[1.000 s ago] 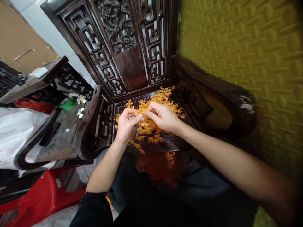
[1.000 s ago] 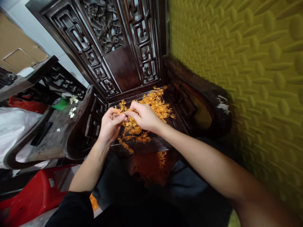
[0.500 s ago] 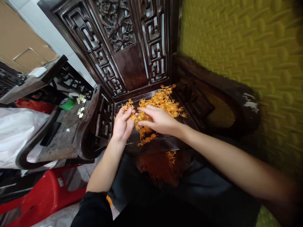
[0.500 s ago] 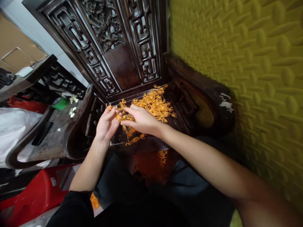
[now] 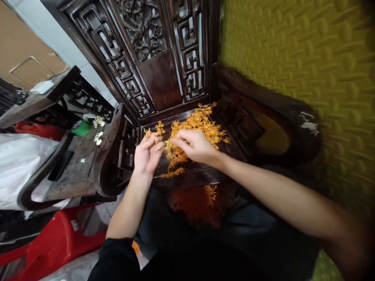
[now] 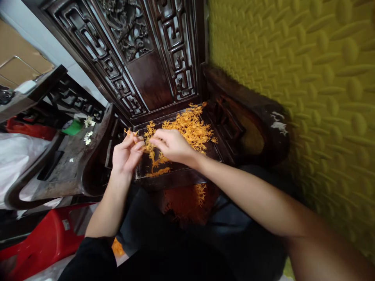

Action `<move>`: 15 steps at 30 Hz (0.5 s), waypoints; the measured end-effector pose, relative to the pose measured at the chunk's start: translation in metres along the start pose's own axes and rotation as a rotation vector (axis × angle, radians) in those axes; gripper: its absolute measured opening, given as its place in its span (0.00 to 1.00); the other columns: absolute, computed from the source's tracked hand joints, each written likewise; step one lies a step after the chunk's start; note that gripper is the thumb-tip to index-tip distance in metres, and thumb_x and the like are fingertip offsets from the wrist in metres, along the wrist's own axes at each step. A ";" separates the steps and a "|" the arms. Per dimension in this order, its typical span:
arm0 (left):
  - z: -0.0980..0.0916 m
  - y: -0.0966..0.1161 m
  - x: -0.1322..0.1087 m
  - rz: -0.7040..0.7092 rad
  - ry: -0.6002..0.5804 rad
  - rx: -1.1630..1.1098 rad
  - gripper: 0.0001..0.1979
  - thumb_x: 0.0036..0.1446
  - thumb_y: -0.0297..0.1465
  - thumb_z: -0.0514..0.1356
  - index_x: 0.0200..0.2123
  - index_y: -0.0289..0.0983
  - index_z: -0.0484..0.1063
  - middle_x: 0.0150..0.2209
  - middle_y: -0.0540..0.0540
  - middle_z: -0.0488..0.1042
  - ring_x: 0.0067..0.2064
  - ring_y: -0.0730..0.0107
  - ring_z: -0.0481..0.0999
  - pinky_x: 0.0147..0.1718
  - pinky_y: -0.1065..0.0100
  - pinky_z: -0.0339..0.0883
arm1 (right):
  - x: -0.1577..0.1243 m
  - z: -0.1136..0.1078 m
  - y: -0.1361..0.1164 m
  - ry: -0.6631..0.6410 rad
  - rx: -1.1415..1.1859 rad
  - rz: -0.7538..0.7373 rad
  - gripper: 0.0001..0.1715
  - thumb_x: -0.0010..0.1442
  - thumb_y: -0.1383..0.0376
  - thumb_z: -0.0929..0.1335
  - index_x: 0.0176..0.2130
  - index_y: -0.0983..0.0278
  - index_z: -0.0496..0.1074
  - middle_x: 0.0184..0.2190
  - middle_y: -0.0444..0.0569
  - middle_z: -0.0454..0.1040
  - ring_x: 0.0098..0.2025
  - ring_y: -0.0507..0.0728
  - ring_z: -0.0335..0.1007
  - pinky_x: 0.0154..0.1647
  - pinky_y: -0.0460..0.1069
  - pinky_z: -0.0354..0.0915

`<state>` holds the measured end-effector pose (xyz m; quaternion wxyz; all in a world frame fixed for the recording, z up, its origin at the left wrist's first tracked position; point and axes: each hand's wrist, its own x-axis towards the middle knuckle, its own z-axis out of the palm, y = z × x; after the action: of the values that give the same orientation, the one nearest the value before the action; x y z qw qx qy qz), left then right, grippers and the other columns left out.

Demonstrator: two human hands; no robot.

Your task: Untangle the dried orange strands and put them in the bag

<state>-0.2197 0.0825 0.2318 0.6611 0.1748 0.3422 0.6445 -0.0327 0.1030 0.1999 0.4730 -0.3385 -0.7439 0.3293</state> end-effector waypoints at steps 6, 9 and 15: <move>-0.002 0.014 -0.004 0.059 -0.045 -0.018 0.09 0.59 0.16 0.56 0.31 0.33 0.69 0.27 0.48 0.67 0.27 0.81 0.68 0.20 0.80 0.53 | 0.003 -0.038 0.021 0.226 0.289 0.385 0.10 0.64 0.58 0.68 0.36 0.63 0.69 0.30 0.47 0.74 0.20 0.49 0.64 0.26 0.49 0.60; 0.004 0.008 -0.005 0.037 -0.062 -0.009 0.09 0.60 0.17 0.57 0.31 0.34 0.70 0.27 0.49 0.67 0.28 0.81 0.69 0.22 0.79 0.57 | -0.004 -0.022 0.014 0.007 0.261 0.379 0.13 0.63 0.64 0.66 0.46 0.65 0.74 0.35 0.50 0.77 0.23 0.51 0.68 0.29 0.51 0.65; 0.006 -0.003 -0.004 0.006 -0.034 0.011 0.09 0.61 0.17 0.56 0.31 0.33 0.70 0.27 0.49 0.68 0.28 0.80 0.69 0.24 0.78 0.58 | -0.009 0.010 -0.005 -0.155 -0.048 -0.041 0.15 0.66 0.59 0.68 0.46 0.65 0.77 0.37 0.50 0.75 0.38 0.55 0.69 0.42 0.52 0.63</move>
<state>-0.2126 0.0793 0.2351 0.6638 0.1904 0.3337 0.6417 -0.0400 0.0914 0.1968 0.4123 -0.3078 -0.7928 0.3267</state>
